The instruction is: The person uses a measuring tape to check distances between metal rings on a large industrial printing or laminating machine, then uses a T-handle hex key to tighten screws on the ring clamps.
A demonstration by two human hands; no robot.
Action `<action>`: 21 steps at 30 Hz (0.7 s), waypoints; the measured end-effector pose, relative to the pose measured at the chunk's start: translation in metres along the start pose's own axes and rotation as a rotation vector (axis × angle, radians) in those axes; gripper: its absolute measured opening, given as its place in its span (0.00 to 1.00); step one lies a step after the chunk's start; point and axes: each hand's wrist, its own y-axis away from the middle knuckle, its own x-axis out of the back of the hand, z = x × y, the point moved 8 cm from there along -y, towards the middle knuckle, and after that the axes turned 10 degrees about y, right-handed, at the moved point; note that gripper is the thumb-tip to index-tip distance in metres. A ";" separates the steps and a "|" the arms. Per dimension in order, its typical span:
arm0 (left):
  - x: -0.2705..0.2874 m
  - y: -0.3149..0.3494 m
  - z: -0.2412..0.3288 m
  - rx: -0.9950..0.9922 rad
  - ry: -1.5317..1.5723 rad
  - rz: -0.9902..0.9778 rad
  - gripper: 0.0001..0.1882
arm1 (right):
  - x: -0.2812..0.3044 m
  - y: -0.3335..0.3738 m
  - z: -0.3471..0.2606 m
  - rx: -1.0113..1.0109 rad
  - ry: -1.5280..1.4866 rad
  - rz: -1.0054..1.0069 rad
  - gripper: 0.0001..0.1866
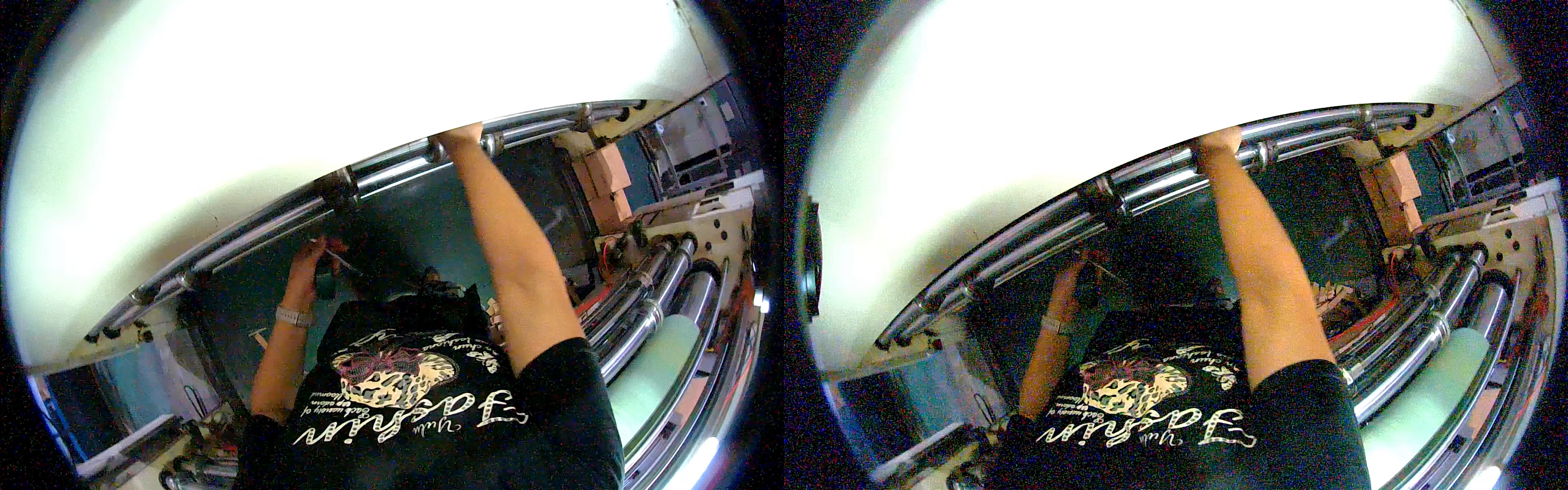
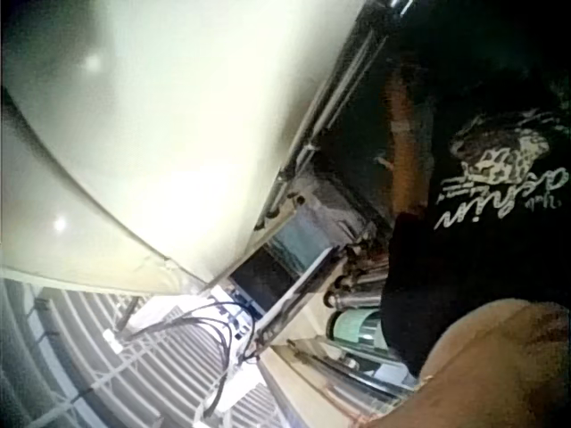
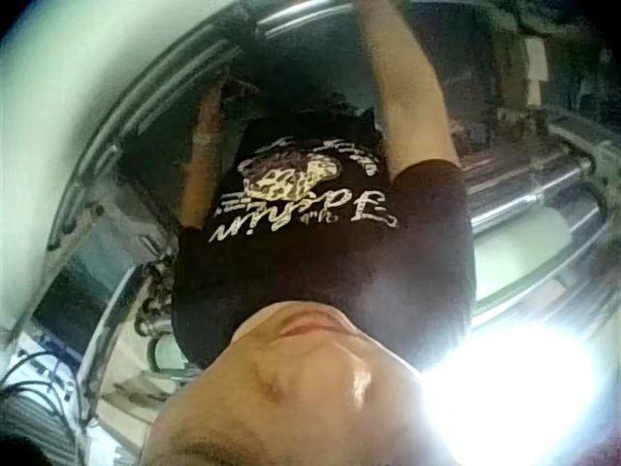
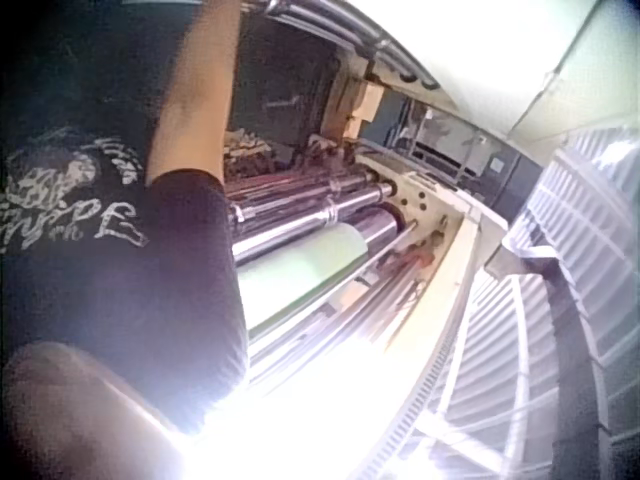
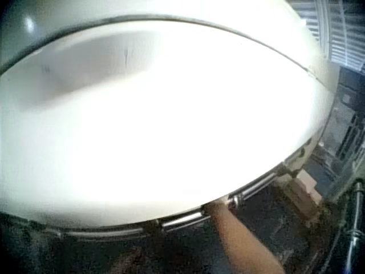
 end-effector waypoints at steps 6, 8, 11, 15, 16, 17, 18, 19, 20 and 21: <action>0.014 0.020 -0.018 0.057 0.103 0.092 0.17 | -0.019 0.000 0.027 0.324 -0.153 -0.234 0.21; 0.022 0.030 -0.025 0.126 0.236 0.253 0.17 | -0.029 0.011 0.040 0.361 -0.195 -0.105 0.20; 0.014 0.064 0.005 0.142 0.157 0.486 0.17 | -0.067 0.031 0.055 0.451 -0.163 -0.111 0.15; 0.037 0.076 0.023 0.086 0.011 0.479 0.17 | -0.060 0.061 0.033 0.623 -0.232 0.046 0.12; 0.043 0.076 0.025 0.040 -0.060 0.457 0.17 | -0.063 0.067 0.029 0.629 -0.220 0.031 0.12; 0.046 0.077 0.027 0.027 -0.066 0.441 0.17 | -0.066 0.070 0.026 0.632 -0.208 0.017 0.12; 0.046 0.076 0.025 0.023 -0.066 0.416 0.17 | -0.061 0.071 0.027 0.658 -0.269 0.067 0.12; 0.044 0.076 0.022 0.050 -0.001 0.399 0.17 | -0.055 0.070 0.028 0.682 -0.330 0.118 0.12; 0.042 0.075 0.019 0.075 0.063 0.379 0.18 | -0.049 0.071 0.029 0.703 -0.391 0.169 0.12; 0.039 0.075 0.021 0.061 0.027 0.372 0.18 | -0.057 0.070 0.029 0.633 -0.339 0.031 0.12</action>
